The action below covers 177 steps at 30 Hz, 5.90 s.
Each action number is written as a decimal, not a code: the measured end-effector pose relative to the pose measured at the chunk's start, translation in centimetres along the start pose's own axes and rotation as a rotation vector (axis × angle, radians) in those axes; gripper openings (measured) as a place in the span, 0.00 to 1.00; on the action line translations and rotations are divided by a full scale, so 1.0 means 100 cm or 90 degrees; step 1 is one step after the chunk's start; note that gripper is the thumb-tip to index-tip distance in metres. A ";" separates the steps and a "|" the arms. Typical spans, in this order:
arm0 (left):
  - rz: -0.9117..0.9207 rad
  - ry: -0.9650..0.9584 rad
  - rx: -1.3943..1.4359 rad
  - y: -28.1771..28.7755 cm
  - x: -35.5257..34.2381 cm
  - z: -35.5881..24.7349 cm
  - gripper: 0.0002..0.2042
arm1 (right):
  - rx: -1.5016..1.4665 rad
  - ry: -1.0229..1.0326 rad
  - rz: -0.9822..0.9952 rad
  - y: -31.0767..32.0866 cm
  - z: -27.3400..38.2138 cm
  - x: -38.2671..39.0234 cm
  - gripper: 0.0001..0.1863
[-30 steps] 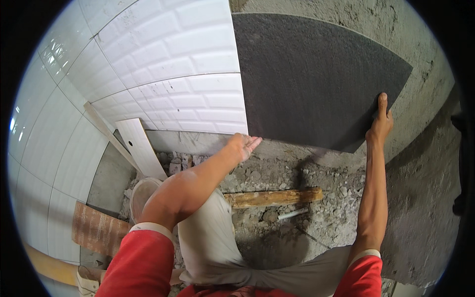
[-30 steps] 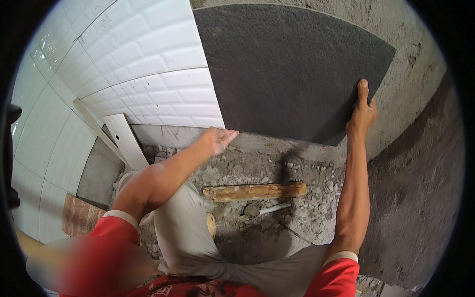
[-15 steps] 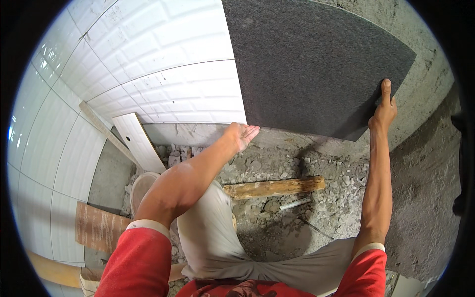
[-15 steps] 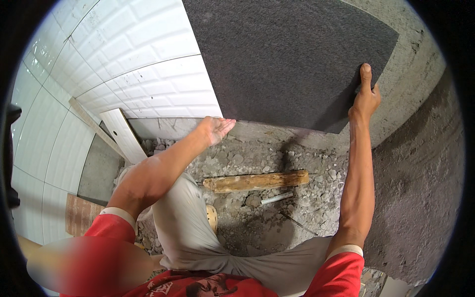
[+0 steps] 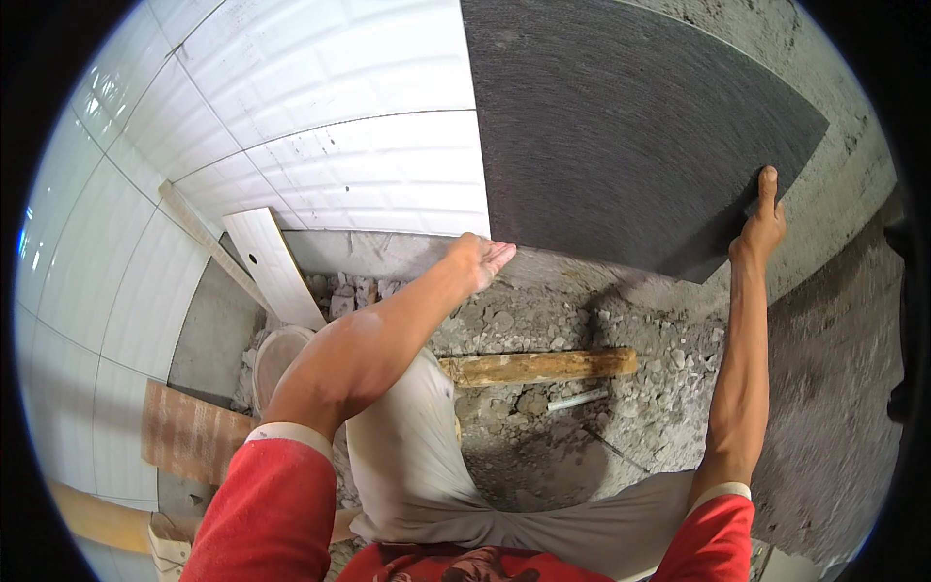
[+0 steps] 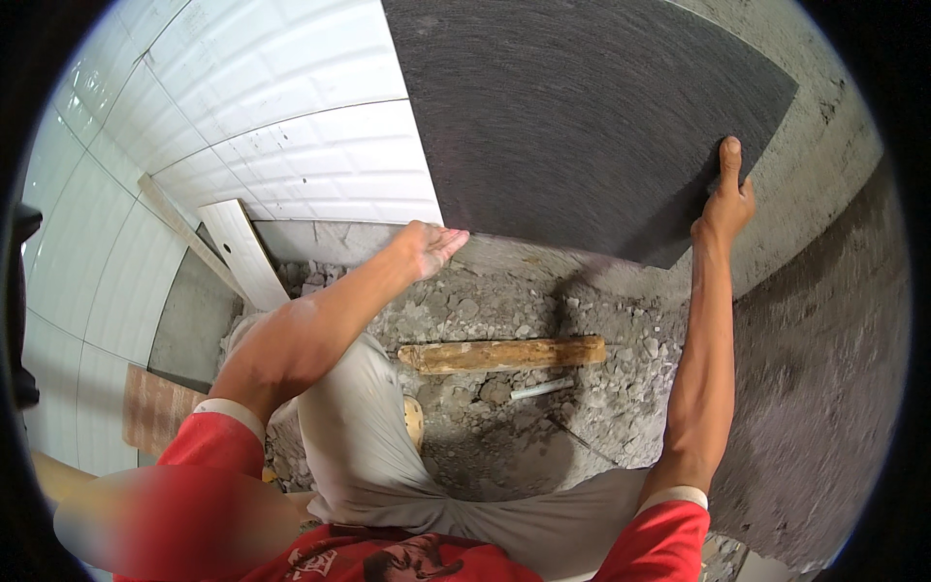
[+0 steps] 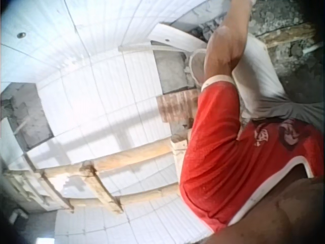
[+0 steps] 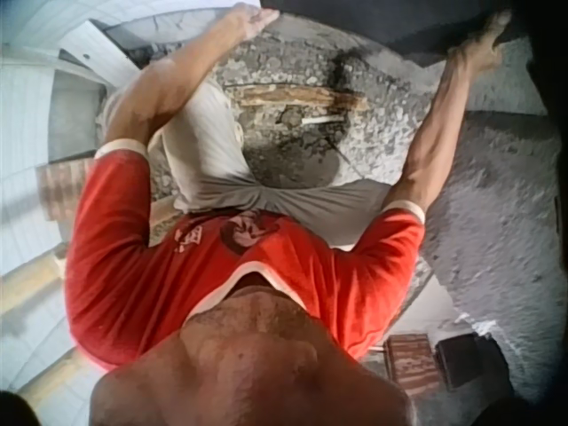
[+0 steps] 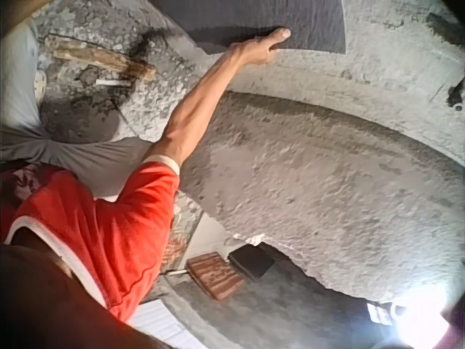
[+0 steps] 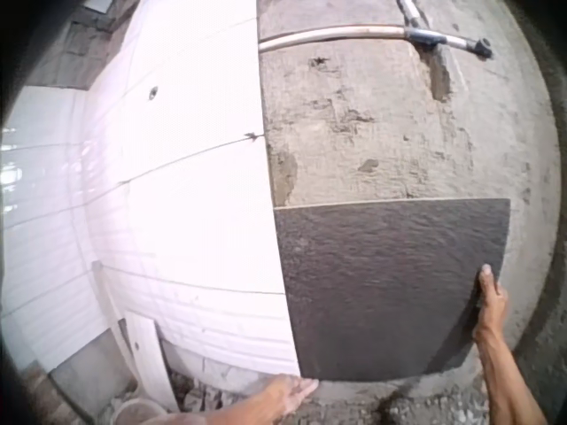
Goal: The person positions a dark tile against a wall, then uses a tape measure to measure the wall and floor area. The person also handles a red cloth and a bucket during the process.
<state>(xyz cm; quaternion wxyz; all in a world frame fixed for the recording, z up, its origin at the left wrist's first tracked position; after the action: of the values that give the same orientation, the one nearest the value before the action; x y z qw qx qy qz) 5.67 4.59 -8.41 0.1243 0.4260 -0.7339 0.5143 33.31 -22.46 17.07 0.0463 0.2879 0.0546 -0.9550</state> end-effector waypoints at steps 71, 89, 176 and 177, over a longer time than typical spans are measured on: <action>-0.011 0.006 0.040 0.004 0.010 -0.009 0.22 | 0.020 -0.041 0.062 -0.003 0.047 0.004 0.51; 0.039 -0.028 0.057 -0.039 -0.005 0.004 0.14 | 0.093 0.048 -0.047 0.019 0.039 -0.035 0.42; -0.048 -0.012 0.048 0.009 -0.008 -0.011 0.18 | 0.280 0.119 -0.120 0.000 0.058 0.012 0.48; -0.049 -0.004 0.058 0.009 -0.009 -0.009 0.18 | 0.279 0.119 -0.123 0.000 0.059 0.012 0.48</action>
<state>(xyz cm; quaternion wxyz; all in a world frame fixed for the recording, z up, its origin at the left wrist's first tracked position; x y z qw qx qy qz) 5.28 5.94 -9.15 0.1222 0.4605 -0.6933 0.5407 29.11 -23.34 21.31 -0.1137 0.3719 -0.1223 -0.9131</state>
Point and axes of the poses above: each hand's wrist, its own x-axis away from the middle knuckle, its own y-axis out of the back of the hand, z = x × y, the point moved 7 cm from there along -x, towards the middle knuckle, and after that the axes turned 4 degrees about z, right-handed, at the moved point
